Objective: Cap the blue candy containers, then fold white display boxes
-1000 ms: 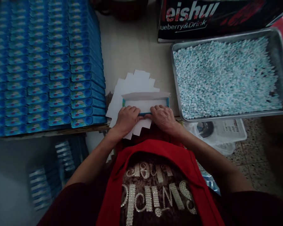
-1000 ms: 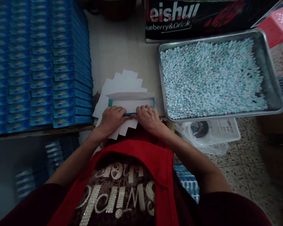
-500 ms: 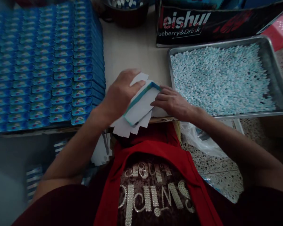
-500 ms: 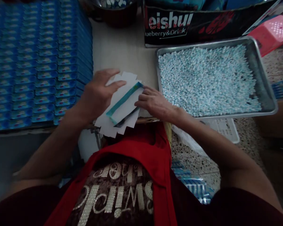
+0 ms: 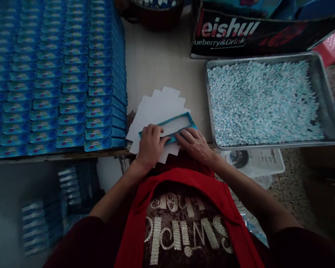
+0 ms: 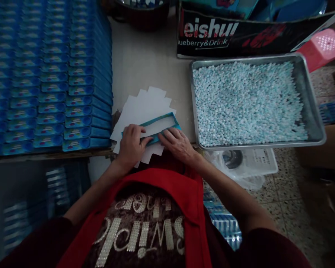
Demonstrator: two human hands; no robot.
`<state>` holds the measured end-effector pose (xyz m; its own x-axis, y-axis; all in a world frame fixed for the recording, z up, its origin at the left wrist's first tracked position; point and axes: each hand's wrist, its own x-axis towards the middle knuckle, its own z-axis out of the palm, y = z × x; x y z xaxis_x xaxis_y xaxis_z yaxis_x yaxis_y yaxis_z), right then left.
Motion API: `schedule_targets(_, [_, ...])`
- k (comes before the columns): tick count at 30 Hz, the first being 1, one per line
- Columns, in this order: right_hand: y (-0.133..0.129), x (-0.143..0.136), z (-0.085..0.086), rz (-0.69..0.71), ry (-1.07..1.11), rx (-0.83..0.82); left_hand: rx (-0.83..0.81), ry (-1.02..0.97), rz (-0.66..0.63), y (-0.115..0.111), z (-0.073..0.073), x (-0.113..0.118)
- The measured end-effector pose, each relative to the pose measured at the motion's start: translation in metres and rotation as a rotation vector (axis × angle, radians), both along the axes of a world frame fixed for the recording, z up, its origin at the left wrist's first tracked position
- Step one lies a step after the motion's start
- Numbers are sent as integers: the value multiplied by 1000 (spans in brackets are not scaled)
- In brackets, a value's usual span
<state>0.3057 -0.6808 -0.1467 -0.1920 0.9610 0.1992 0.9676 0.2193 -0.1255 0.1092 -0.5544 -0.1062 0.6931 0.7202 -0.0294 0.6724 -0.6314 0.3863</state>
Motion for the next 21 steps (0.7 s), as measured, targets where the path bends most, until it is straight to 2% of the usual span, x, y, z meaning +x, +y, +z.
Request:
schedule_targets(4, [8,-5,-2,-36,-41,-73,200,121,-144,-31,-10,-13])
schedule_targets(7, [17,-7,5,-19,-45,-116,285,200,-138,-46,-21,-13])
schedule_targets(11, [25,-11,14,-27,-53,-160,386,154,-111,-42,-34,-9])
schedule_targets(15, [29,-20,23,-42,-94,-240,514,57,-153,-35,-42,-23])
schedule_targets(18, [26,-16,51,32,-98,-212,541,-139,-214,-22,-31,-32])
schedule_targets(20, [25,4,86,85,-125,-72,525,-339,-200,-2,-14,-24])
schedule_targets(21, [26,21,109,52,-162,42,506,-437,-166,12,-5,-14])
